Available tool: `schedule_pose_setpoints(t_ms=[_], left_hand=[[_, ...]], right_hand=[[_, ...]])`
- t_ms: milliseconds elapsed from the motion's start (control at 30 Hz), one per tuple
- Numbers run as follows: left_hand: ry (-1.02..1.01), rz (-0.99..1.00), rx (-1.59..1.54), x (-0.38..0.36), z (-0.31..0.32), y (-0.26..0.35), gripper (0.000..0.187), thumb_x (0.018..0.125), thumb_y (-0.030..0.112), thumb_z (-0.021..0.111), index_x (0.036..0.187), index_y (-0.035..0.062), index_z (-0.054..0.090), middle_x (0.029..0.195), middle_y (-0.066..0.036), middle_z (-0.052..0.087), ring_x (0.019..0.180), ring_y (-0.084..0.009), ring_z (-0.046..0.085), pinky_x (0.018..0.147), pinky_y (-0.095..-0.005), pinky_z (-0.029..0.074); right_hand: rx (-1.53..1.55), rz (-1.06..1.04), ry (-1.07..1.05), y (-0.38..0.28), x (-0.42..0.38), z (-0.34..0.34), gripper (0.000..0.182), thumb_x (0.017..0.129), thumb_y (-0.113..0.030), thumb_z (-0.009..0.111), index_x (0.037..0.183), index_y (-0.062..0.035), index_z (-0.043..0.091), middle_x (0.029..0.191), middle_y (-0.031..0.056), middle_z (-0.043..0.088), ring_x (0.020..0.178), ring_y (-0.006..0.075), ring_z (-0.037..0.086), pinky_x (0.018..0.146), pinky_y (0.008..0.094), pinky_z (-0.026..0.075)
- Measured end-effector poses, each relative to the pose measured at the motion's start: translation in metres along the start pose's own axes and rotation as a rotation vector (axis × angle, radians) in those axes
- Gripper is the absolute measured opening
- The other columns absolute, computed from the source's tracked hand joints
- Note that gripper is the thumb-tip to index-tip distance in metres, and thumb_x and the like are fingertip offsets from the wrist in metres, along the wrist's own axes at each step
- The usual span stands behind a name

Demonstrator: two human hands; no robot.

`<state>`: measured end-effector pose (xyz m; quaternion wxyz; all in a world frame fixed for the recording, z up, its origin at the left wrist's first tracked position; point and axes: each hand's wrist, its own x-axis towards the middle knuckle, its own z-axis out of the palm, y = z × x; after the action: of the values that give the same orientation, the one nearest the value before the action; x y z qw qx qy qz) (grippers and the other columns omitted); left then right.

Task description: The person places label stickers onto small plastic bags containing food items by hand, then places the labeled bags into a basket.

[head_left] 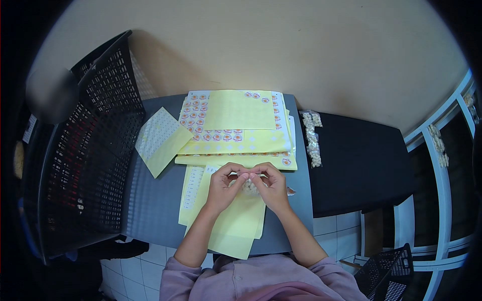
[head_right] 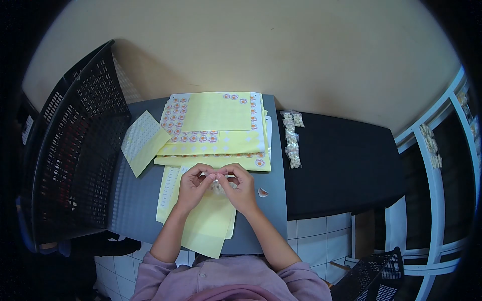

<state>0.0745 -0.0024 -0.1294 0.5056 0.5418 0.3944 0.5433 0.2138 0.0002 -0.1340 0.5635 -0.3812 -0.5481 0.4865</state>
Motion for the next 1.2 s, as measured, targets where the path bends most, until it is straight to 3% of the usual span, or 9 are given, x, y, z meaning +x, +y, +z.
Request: schedule_pose_setpoints(t_ms=[333,633,900,1200], left_hand=[[-0.006,-0.068,0.04,0.0,0.0,-0.002,0.006,0.082,0.003,0.056,0.087,0.0001,0.056,0.085,-0.004,0.057,0.08,-0.0101,0.055,0.073,-0.0257,0.046],[0.028,0.066,0.178,-0.002,0.006,0.004,0.006,0.081,0.003,0.055,0.085,-0.0014,0.053,0.081,-0.006,0.054,0.074,-0.0117,0.054,0.069,-0.0268,0.046],[0.036,0.147,0.339,0.001,0.003,0.013,0.007,0.081,0.005,0.056,0.083,-0.0012,0.053,0.079,-0.008,0.054,0.073,-0.015,0.054,0.067,-0.0272,0.045],[0.045,0.164,0.375,0.002,-0.001,0.019,0.007,0.08,0.004,0.057,0.08,-0.0011,0.053,0.077,-0.008,0.054,0.071,-0.0155,0.054,0.064,-0.0271,0.046]], right_hand=[[-0.031,-0.002,0.013,0.002,0.0,0.0,0.009,0.078,0.0,0.059,0.086,0.0034,0.058,0.087,0.0065,0.056,0.079,0.0106,0.057,0.069,0.0226,0.049],[-0.135,-0.073,0.027,-0.003,0.0,0.001,0.009,0.077,-0.003,0.06,0.083,0.0033,0.057,0.083,0.0075,0.057,0.076,0.0117,0.057,0.067,0.0242,0.049],[-0.366,-0.236,0.027,-0.017,0.005,-0.003,0.008,0.074,-0.004,0.063,0.081,0.0006,0.062,0.077,0.0107,0.061,0.071,0.019,0.06,0.064,0.027,0.046],[-0.419,-0.263,0.103,-0.021,0.006,-0.009,0.009,0.069,-0.002,0.067,0.078,-0.0006,0.065,0.076,0.01,0.063,0.069,0.0183,0.061,0.063,0.0268,0.047]])
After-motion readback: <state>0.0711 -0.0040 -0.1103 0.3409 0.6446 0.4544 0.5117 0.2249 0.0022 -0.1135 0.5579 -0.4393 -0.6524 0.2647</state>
